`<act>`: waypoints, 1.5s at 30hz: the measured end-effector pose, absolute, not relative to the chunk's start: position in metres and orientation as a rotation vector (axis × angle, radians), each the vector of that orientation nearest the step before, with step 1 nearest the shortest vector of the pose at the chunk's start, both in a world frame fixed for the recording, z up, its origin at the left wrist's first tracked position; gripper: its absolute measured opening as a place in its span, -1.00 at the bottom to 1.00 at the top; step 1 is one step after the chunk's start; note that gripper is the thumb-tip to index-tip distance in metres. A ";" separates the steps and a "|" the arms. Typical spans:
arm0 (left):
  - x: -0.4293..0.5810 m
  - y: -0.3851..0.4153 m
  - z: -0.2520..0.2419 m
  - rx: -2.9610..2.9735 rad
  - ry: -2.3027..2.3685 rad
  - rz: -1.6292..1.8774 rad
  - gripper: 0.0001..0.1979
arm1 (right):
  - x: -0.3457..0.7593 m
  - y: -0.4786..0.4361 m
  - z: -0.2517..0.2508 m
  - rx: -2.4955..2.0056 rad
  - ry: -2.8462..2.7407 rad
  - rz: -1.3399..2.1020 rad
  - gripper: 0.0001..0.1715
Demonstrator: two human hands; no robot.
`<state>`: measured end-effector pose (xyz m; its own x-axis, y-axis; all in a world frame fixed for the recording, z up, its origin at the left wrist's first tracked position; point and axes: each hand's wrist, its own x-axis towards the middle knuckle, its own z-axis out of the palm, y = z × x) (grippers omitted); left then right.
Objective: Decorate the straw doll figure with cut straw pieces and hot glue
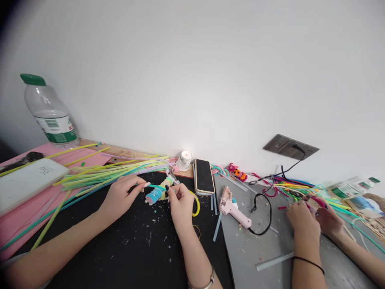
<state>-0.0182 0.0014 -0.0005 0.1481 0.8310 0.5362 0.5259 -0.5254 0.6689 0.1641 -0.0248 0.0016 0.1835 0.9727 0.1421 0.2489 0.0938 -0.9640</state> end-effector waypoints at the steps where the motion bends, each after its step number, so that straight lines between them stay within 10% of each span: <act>1: -0.018 0.001 0.000 2.113 1.311 1.320 -0.81 | 0.164 -0.025 0.002 -1.374 -1.269 0.832 -0.73; 24: -0.019 -0.001 0.003 2.112 1.368 1.225 -0.78 | 0.166 -0.019 0.000 -0.825 -0.730 1.438 -0.71; 45: -0.017 -0.002 -0.001 2.379 1.174 1.232 -0.80 | 0.171 -0.019 -0.005 -1.374 -1.073 0.819 -0.72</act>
